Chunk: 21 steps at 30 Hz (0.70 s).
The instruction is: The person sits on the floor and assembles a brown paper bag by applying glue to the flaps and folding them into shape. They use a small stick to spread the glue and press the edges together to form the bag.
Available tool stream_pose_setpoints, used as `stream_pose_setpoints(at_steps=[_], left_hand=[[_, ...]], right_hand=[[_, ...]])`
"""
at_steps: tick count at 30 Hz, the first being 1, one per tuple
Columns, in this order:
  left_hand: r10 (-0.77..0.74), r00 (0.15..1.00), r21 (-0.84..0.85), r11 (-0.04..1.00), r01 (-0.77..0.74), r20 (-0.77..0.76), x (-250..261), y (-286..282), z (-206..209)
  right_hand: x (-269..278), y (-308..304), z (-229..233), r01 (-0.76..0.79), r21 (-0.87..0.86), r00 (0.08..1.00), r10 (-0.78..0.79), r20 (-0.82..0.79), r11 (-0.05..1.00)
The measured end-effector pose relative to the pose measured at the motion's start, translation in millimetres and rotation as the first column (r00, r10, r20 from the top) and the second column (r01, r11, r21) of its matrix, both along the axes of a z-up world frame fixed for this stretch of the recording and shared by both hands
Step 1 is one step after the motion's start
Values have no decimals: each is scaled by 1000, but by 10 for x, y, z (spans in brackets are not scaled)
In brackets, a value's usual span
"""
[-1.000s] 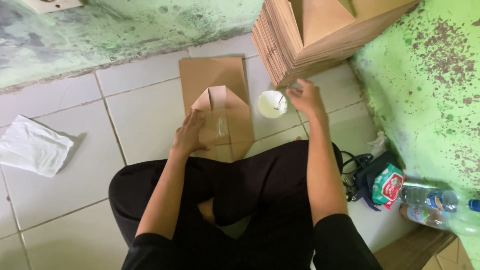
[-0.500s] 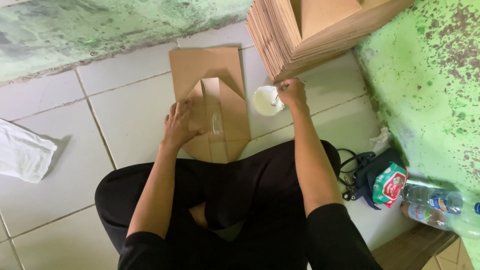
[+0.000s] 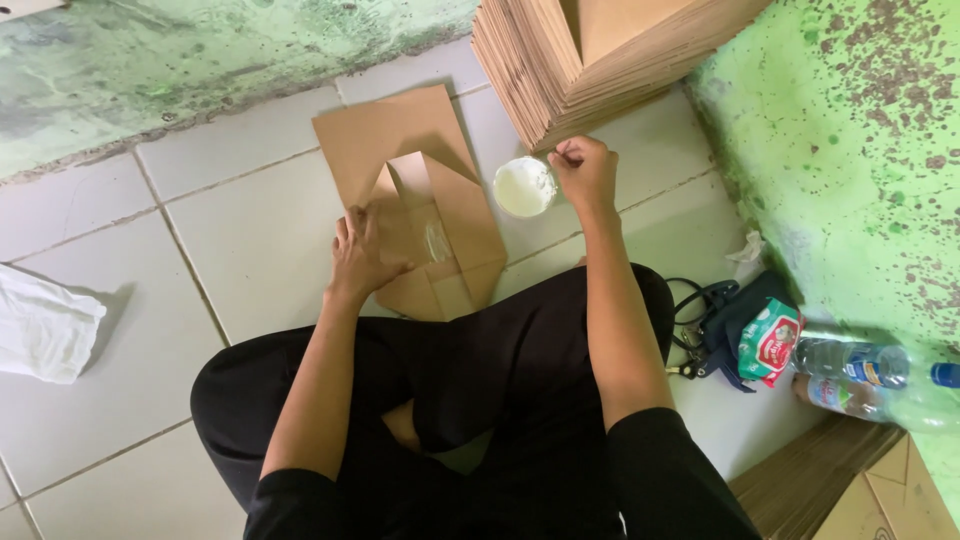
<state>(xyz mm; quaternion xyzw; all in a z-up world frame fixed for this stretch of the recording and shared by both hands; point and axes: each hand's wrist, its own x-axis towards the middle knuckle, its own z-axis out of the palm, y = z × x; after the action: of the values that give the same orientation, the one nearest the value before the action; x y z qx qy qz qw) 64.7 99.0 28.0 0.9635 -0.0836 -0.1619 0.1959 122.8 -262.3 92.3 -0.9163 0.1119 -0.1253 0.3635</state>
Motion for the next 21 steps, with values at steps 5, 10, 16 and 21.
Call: stream_pose_setpoints(at_steps=[5, 10, 16, 21], left_hand=[[24, 1000, -27, 999, -24, 4, 24, -2, -100], [38, 999, -43, 998, -38, -3, 40, 37, -76], [42, 999, -41, 998, -43, -30, 91, 50, -139], [38, 999, -47, 998, -40, -36, 69, 58, -49]], right_hand=[[23, 108, 7, 22, -11, 999, -23, -26, 1000], [126, 69, -196, 43, -124, 991, -59, -124, 991], [103, 4, -161, -17, -128, 993, 1, -120, 992], [123, -79, -262, -56, -99, 994, 46, -101, 993]])
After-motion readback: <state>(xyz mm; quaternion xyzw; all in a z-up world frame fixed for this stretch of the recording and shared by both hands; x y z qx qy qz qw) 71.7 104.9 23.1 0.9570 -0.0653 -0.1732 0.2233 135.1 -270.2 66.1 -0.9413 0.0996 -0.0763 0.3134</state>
